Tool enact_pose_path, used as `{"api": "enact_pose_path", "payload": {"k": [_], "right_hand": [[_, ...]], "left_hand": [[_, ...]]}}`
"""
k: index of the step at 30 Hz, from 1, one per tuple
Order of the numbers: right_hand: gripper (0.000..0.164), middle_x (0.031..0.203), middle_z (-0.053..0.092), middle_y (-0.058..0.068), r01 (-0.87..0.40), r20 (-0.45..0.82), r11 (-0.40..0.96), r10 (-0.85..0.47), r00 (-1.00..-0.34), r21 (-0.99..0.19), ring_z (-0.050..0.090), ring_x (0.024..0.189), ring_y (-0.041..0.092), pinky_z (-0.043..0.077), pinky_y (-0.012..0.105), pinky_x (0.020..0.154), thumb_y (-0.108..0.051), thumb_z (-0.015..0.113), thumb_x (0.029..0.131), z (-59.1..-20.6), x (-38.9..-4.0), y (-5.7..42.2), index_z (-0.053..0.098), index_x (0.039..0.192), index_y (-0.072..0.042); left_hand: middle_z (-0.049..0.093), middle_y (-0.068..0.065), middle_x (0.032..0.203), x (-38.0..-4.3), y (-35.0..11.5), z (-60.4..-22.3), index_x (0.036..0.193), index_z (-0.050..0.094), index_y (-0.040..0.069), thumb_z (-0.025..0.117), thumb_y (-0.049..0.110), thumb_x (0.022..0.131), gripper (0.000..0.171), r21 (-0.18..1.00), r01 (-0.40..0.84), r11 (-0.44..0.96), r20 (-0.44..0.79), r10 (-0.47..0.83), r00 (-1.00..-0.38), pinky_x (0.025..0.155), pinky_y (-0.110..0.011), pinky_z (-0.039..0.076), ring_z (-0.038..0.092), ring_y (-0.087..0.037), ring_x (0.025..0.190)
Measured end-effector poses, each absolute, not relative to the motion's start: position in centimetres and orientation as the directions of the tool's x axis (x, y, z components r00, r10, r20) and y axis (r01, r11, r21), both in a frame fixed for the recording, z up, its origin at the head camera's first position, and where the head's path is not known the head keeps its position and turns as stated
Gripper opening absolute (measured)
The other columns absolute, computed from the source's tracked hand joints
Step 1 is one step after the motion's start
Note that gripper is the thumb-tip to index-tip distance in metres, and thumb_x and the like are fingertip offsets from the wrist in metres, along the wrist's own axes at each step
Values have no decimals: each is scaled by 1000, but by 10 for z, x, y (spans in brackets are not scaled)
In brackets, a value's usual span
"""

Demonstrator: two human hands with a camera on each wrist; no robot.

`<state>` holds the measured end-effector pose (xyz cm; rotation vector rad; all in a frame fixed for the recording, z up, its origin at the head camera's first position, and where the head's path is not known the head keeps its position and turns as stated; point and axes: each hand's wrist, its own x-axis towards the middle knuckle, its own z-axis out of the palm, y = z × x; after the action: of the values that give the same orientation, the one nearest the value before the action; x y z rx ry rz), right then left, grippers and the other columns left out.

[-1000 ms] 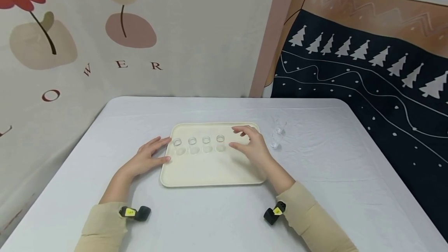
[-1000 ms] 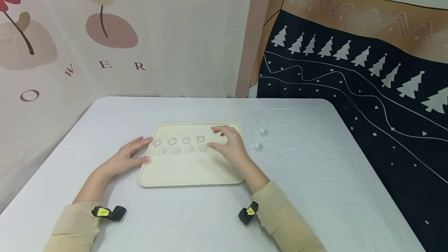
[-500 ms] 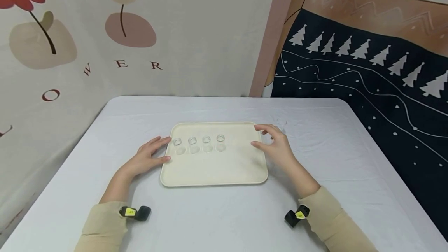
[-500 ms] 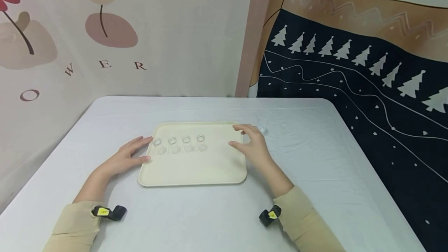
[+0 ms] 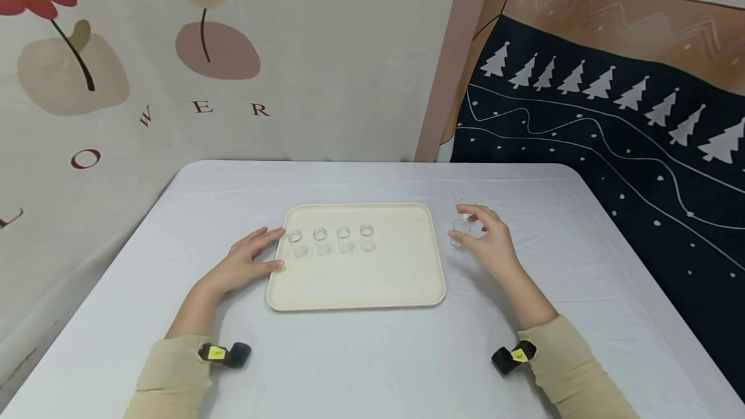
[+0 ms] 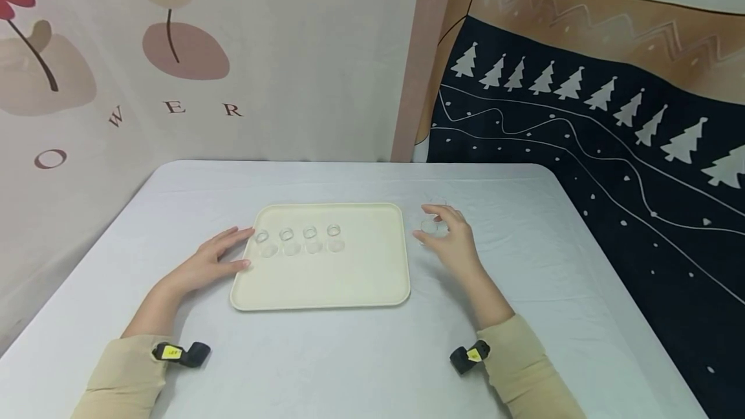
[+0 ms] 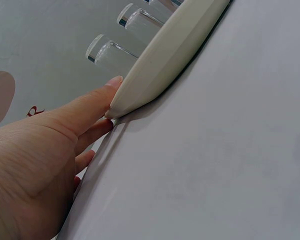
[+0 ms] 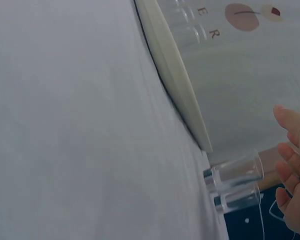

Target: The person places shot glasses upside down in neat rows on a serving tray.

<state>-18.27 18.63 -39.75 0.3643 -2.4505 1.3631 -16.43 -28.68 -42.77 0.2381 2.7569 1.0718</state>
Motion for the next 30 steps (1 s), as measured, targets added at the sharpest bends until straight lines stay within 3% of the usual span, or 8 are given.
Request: {"api": "enact_pose_path", "payload": {"k": [13, 23, 30], "right_hand": [[49, 122, 61, 13, -259, 260, 503, -69, -963, -825, 51, 102, 26, 38, 38, 81, -12, 79, 80, -416, -187, 207, 60, 125, -3], [48, 114, 63, 19, -235, 208, 479, -109, -972, -846, 53, 106, 33, 41, 48, 92, -13, 78, 81, -431, -192, 212, 60, 123, 1], [45, 110, 62, 21, -194, 163, 520, -105, -981, -832, 55, 109, 37, 41, 49, 99, -12, 78, 81, -437, -193, 211, 61, 119, 3]], "left_hand": [[16, -23, 155, -164, -286, -427, 148, 38, 16, 71, 46, 83, 78, 674, 96, 732, -91, 212, -973, 98, -77, 7, 6, -52, 138], [16, -23, 155, -164, -286, -427, 148, 38, 16, 71, 46, 84, 78, 673, 95, 733, -92, 210, -973, 97, -78, 7, 6, -52, 137], [15, -24, 155, -164, -285, -426, 148, 38, 16, 71, 46, 84, 78, 676, 86, 732, -99, 205, -974, 97, -78, 7, 6, -52, 137]]}}
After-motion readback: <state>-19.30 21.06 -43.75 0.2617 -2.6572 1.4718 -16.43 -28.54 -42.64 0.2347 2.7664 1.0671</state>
